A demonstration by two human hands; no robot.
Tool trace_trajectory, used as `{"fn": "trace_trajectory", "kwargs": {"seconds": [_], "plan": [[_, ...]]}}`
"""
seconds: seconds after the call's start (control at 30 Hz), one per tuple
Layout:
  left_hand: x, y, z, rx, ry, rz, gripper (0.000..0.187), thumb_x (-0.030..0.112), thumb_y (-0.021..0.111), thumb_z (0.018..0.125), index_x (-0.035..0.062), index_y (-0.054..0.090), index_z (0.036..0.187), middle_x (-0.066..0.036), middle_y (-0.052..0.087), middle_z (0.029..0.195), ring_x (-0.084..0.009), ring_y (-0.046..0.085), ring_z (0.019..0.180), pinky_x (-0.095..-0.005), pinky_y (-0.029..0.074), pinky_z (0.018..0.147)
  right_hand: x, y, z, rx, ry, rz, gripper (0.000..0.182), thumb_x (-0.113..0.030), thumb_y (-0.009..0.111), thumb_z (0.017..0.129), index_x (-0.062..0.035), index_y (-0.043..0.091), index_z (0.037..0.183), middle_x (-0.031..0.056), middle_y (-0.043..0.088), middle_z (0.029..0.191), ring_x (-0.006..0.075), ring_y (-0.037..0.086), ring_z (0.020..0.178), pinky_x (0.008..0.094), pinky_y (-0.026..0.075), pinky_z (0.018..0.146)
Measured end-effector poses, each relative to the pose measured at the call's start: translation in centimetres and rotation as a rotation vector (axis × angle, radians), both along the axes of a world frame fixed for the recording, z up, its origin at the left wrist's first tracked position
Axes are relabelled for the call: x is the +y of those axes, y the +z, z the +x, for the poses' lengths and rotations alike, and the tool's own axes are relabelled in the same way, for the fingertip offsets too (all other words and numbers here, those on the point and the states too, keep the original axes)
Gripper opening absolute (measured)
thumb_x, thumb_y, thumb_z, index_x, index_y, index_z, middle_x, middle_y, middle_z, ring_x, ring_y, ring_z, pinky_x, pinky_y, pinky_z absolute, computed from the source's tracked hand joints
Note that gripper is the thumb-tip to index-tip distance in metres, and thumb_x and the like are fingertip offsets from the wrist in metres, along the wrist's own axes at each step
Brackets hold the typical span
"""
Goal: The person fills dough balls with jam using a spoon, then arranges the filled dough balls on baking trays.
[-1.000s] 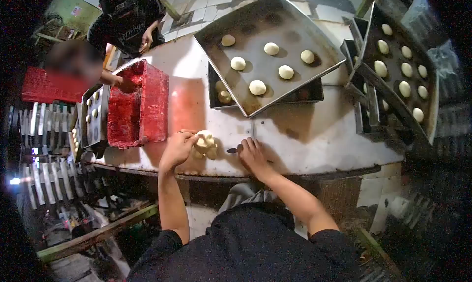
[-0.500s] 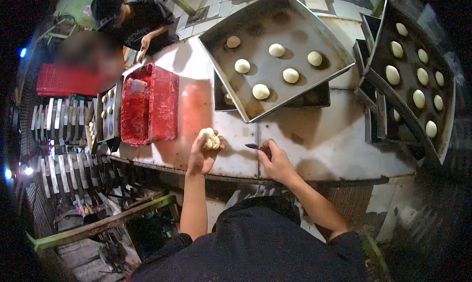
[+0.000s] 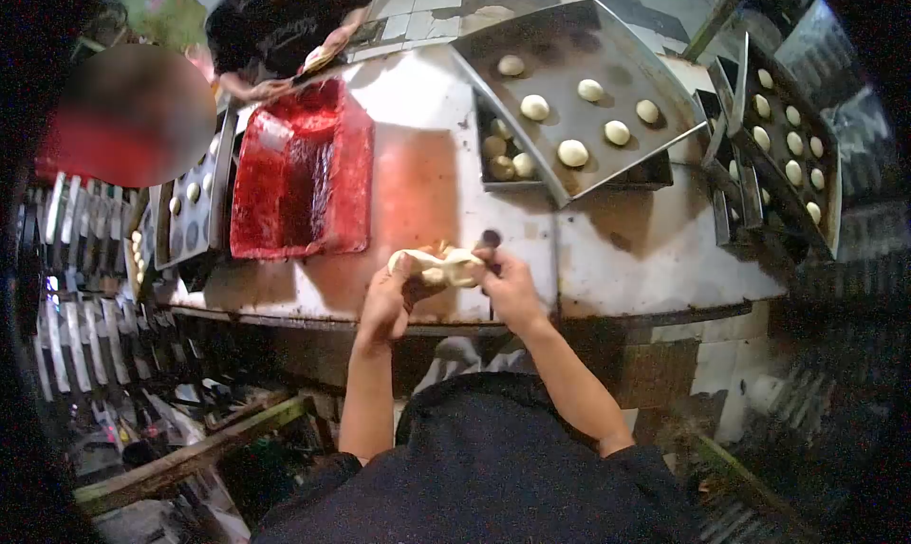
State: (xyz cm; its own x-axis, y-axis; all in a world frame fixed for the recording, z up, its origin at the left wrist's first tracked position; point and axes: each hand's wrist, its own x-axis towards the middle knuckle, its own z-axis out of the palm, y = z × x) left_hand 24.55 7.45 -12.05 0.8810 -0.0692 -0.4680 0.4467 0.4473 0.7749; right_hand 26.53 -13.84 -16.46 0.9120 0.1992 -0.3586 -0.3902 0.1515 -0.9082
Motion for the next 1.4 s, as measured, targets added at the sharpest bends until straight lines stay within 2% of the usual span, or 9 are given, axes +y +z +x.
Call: {"fn": "trace_trajectory", "kwargs": {"seconds": [0.23,0.3,0.4,0.5,0.53,0.67,0.93,1.27,1.4], "plan": [[12.8,-1.9,-6.3,-0.040,0.344,-0.229,0.039,0.037,0.043,0.112,0.0006,0.058,0.119,-0.015,0.068,0.109,-0.0301,0.070,0.101,-0.0447,0.061,0.088,-1.5,4.1,-1.4,0.013,-0.466,0.031,0.011,-0.009,0.064,0.103,-0.0073,0.060,0.113,-0.0020,0.061,0.090,0.0007,0.040,0.060,0.0190,0.035,0.053],[13.2,-2.4,-7.1,0.057,0.243,-0.078,0.040,0.037,0.047,0.111,0.0009,0.055,0.128,-0.014,0.065,0.113,-0.0283,0.069,0.100,-0.0436,0.060,0.086,-3.0,3.7,-0.8,-0.031,-0.308,-0.160,0.016,-0.012,0.068,0.099,-0.0038,0.065,0.112,0.0041,0.065,0.093,0.0095,0.053,0.062,0.0276,0.044,0.056],[11.1,-1.6,-6.4,0.043,0.044,0.021,0.051,0.039,0.052,0.109,0.0014,0.050,0.143,-0.017,0.061,0.130,-0.0281,0.067,0.109,-0.0430,0.057,0.093,-2.1,3.8,0.3,-0.313,-0.160,-1.121,0.032,-0.017,0.075,0.090,0.0051,0.067,0.112,0.0179,0.068,0.104,0.0299,0.064,0.083,0.0405,0.052,0.075],[9.8,-1.0,-5.5,0.008,-0.025,-0.302,0.056,0.040,0.055,0.107,0.0024,0.047,0.148,-0.016,0.063,0.129,-0.0280,0.066,0.111,-0.0433,0.056,0.095,-2.3,5.4,-0.4,-0.428,-0.232,-1.154,0.038,-0.020,0.077,0.087,0.0050,0.067,0.114,0.0232,0.065,0.109,0.0430,0.063,0.098,0.0479,0.050,0.089],[9.4,-0.9,-5.2,0.035,-0.033,-0.460,0.061,0.044,0.057,0.106,0.0055,0.045,0.151,-0.015,0.064,0.127,-0.0275,0.067,0.109,-0.0438,0.055,0.094,-2.6,6.0,-0.9,-0.490,-0.258,-1.168,0.033,-0.020,0.074,0.091,0.0046,0.070,0.112,0.0190,0.070,0.103,0.0330,0.067,0.091,0.0435,0.052,0.083],[5.2,0.1,-3.8,-0.088,0.036,-0.116,0.064,0.050,0.057,0.105,0.0078,0.043,0.151,-0.009,0.062,0.119,-0.0201,0.065,0.101,-0.0390,0.054,0.086,-5.9,8.3,-2.8,-0.154,-0.209,-0.779,0.025,-0.012,0.066,0.100,0.0064,0.072,0.115,0.0033,0.072,0.094,0.0061,0.060,0.083,0.0244,0.049,0.075],[-6.5,3.1,-1.8,-0.024,0.006,-0.118,0.055,0.046,0.048,0.110,-0.0009,0.055,0.138,-0.010,0.067,0.112,-0.0188,0.065,0.094,-0.0328,0.054,0.083,-11.9,4.4,-3.1,-0.186,-0.130,-0.366,0.021,-0.011,0.062,0.103,0.0047,0.073,0.112,-0.0061,0.059,0.079,0.0015,0.044,0.063,0.0207,0.035,0.055],[-17.5,5.0,1.9,0.013,-0.022,-0.184,0.038,0.018,0.060,0.105,-0.0019,0.054,0.137,-0.023,0.065,0.128,-0.0303,0.067,0.117,-0.0381,0.058,0.097,-19.7,3.7,-0.7,-0.380,-0.052,-0.352,0.025,-0.009,0.058,0.104,0.0049,0.069,0.123,0.0040,0.063,0.089,0.0089,0.053,0.072,0.0267,0.045,0.064],[-21.5,4.7,4.2,-0.002,-0.070,-0.056,0.037,0.015,0.065,0.103,-0.0005,0.055,0.136,-0.018,0.067,0.124,-0.0270,0.071,0.106,-0.0369,0.060,0.093,-20.1,9.6,1.5,-0.481,-0.192,-0.443,0.038,-0.021,0.059,0.103,0.0043,0.063,0.131,0.0196,0.063,0.112,0.0289,0.063,0.092,0.0385,0.052,0.082]]}}
